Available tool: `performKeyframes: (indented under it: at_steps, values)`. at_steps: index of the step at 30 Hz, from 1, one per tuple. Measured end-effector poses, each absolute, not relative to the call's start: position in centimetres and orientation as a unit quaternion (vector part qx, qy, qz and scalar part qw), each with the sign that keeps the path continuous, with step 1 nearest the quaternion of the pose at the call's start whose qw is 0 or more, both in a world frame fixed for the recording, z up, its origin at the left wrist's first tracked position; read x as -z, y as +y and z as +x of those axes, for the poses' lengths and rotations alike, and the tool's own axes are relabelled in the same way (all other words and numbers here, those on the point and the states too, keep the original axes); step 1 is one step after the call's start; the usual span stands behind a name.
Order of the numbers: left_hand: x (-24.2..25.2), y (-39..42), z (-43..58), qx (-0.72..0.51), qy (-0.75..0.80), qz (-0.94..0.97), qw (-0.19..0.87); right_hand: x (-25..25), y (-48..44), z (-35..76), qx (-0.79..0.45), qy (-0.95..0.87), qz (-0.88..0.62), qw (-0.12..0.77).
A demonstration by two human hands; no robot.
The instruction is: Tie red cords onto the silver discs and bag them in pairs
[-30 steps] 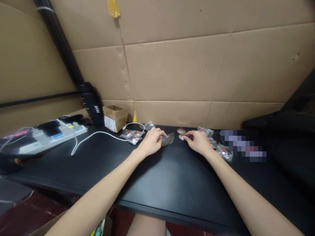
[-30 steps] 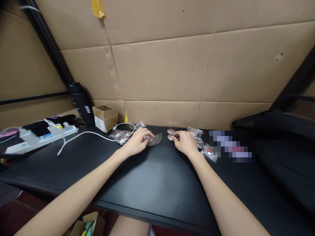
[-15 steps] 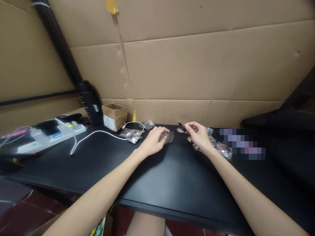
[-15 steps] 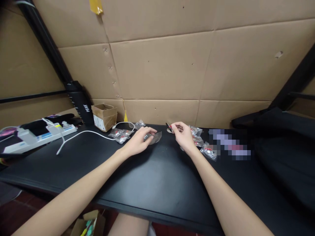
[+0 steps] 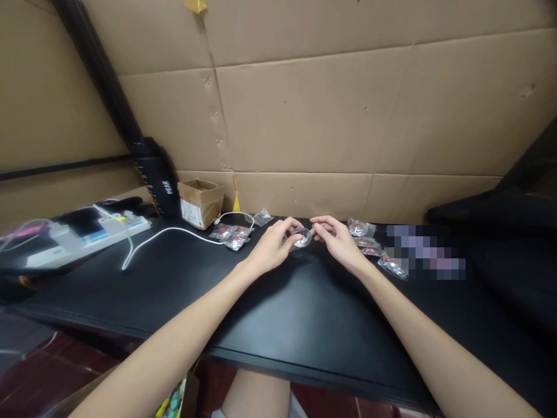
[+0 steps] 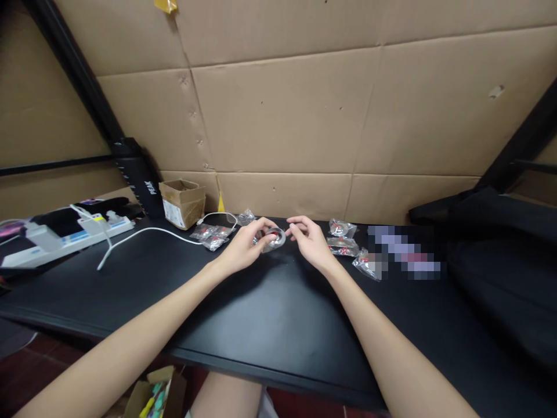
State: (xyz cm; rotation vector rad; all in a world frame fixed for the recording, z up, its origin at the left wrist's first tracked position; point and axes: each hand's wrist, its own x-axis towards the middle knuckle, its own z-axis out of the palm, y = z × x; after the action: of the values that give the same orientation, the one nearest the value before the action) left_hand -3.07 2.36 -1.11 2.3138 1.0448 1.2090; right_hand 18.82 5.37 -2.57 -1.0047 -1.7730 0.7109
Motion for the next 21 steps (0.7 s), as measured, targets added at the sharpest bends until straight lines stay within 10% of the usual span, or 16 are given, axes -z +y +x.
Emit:
performKeyframes:
  at_steps: [4,8,21]
  values:
    - [1.4,2.7,-2.9,-0.428,0.39,0.804,0.135,3.6,6.6,19.9,0.009,-0.794,-0.536,0.288]
    - [1.6,2.8,-2.6,-0.433,0.402,0.797,0.128,4.4,7.2,19.9,0.036,-0.803,-0.585,0.11]
    - [2.2,3.8,-2.4,-0.51,0.424,0.697,0.275,4.2,5.9,19.3,-0.027,-0.812,-0.576,0.092]
